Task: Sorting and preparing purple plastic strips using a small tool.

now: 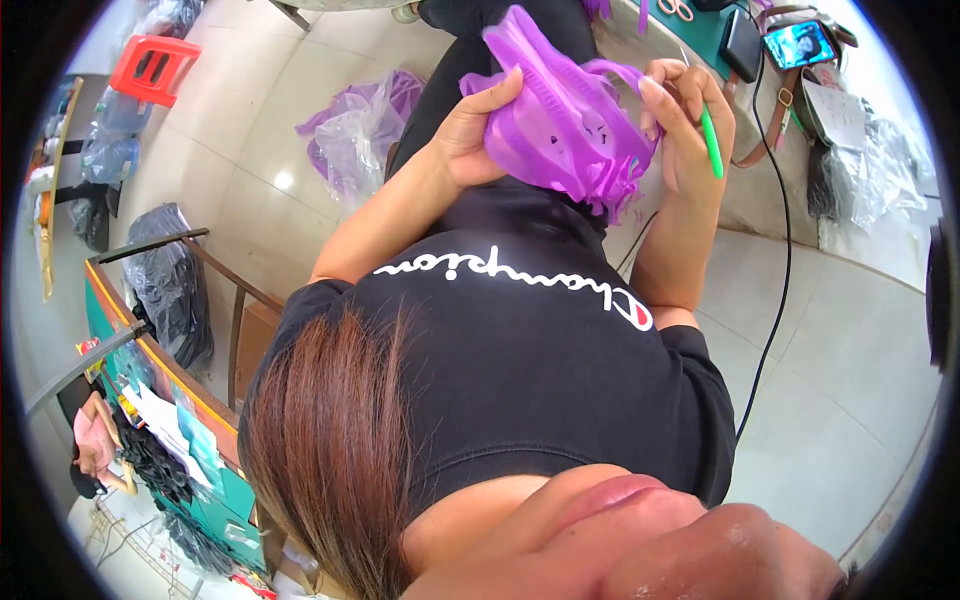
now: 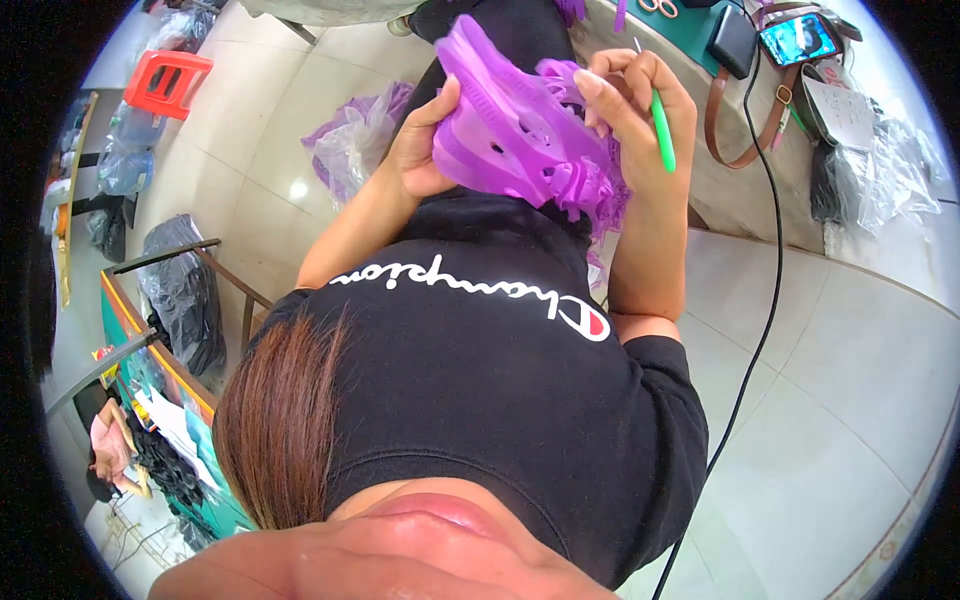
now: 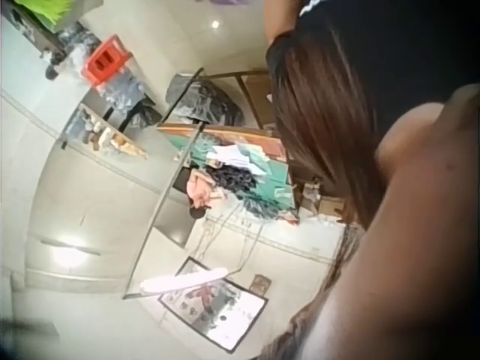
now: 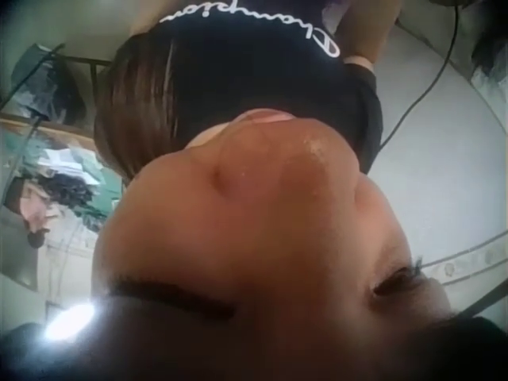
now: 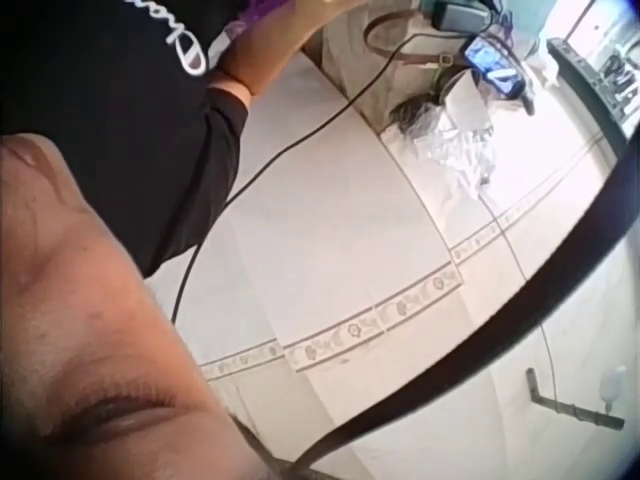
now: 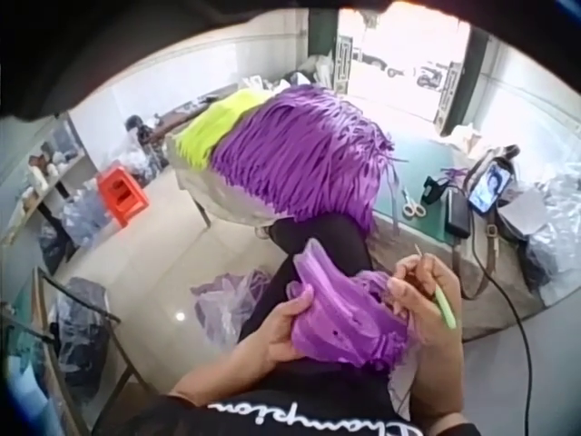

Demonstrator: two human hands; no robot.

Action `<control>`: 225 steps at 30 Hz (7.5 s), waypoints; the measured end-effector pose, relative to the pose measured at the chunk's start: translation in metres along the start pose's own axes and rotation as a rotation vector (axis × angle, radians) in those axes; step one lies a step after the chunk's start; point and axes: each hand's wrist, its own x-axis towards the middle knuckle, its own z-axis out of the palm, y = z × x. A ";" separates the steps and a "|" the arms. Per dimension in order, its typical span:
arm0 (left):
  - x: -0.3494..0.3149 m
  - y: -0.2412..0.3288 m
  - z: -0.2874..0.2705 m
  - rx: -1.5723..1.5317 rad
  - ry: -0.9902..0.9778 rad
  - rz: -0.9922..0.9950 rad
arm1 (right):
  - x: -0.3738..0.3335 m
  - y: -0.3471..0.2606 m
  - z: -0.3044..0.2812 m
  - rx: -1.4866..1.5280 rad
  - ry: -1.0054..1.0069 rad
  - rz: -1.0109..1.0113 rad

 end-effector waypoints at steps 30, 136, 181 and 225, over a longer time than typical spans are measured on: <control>-0.006 -0.022 0.036 0.842 0.253 0.380 | -0.038 0.030 0.006 -0.453 0.008 -0.240; 0.011 -0.034 0.001 1.149 0.366 0.381 | 0.027 0.040 0.010 0.578 0.026 -0.088; -0.012 0.003 0.039 0.832 0.213 0.486 | -0.004 0.030 0.041 -0.591 -0.066 -0.187; -0.008 -0.013 0.032 0.792 0.355 0.496 | -0.013 0.034 0.021 -0.398 -0.327 -0.422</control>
